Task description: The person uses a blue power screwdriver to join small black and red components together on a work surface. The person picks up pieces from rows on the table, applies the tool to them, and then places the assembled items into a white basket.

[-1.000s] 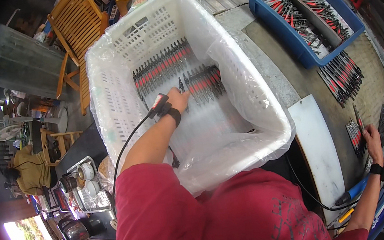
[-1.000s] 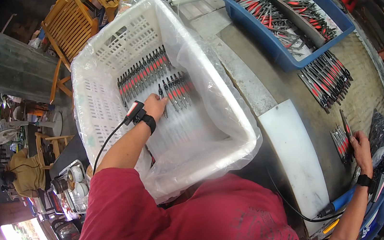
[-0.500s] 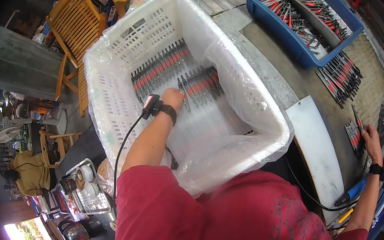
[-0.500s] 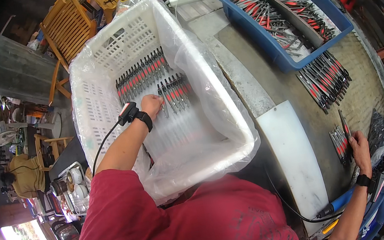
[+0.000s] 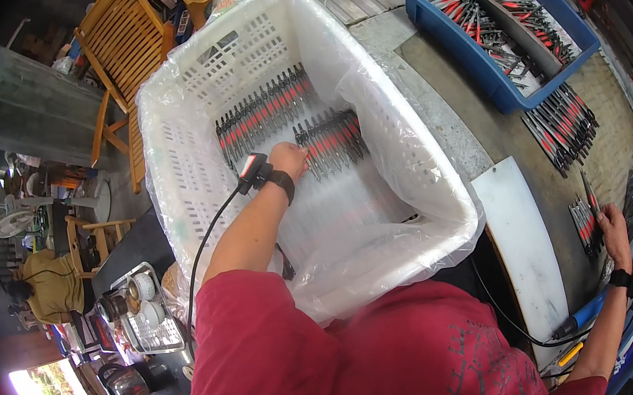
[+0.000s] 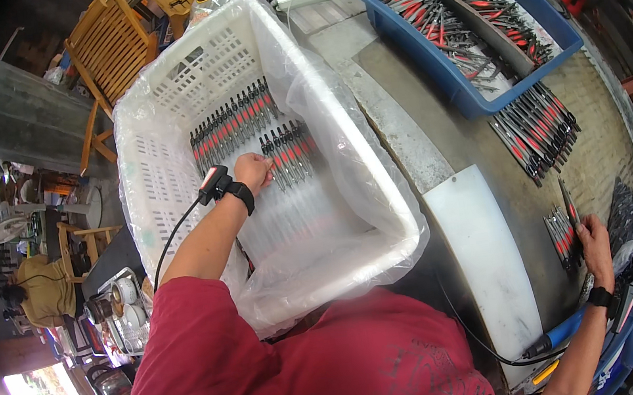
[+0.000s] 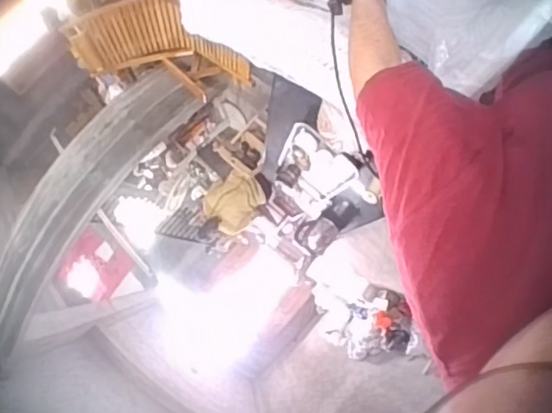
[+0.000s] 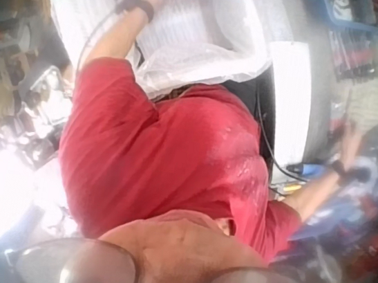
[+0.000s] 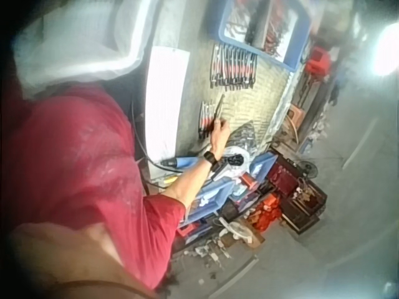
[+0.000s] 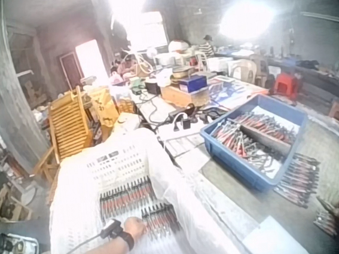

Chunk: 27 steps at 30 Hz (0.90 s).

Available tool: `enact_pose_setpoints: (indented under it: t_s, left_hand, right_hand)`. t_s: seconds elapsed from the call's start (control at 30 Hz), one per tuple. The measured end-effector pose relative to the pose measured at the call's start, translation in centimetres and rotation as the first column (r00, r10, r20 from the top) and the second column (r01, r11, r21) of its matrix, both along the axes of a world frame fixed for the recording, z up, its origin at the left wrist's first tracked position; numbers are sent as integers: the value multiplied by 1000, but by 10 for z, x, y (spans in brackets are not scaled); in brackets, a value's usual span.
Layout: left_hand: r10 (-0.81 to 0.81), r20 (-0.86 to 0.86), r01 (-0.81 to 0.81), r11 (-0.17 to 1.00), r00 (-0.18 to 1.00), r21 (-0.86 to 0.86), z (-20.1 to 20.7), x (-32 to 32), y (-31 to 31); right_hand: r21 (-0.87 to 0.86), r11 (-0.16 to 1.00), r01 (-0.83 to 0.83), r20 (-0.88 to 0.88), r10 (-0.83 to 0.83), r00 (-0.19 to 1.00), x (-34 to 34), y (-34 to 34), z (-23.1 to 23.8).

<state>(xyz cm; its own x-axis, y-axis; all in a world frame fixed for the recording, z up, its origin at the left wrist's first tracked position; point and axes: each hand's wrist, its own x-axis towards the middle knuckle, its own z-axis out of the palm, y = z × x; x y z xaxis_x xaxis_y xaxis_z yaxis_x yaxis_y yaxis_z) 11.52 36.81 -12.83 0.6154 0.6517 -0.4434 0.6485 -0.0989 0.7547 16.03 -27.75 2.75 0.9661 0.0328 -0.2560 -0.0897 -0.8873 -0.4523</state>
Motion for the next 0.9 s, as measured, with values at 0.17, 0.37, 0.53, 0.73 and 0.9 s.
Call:
enact_pose_setpoints:
  t_s: [0.17, 0.37, 0.53, 0.73, 0.9]
  left_hand:
    - [-146, -54, 153, 976, 988, 155, -3, 0, 8]
    - [-94, 257, -88, 782, 962, 617, 70, 22, 17]
    - [-303, 753, -164, 864, 585, 475, 183, 52, -24]
    - [-757, 625, 321, 650, 192, 689, 277, 28, -135]
    - [-963, 262, 288, 235, -61, 928, 292, 20, -183]
  right_hand:
    - [71, 997, 11, 24, -12, 1000, -2, -3, 1]
    - [359, 933, 28, 74, -58, 996, -5, 3, 37]
    - [374, 919, -122, 212, 44, 976, -7, 60, 94]
    - [53, 908, -416, 338, 376, 863, -20, 156, 128]
    - [-6, 811, -585, 382, 543, 748, -18, 209, 134]
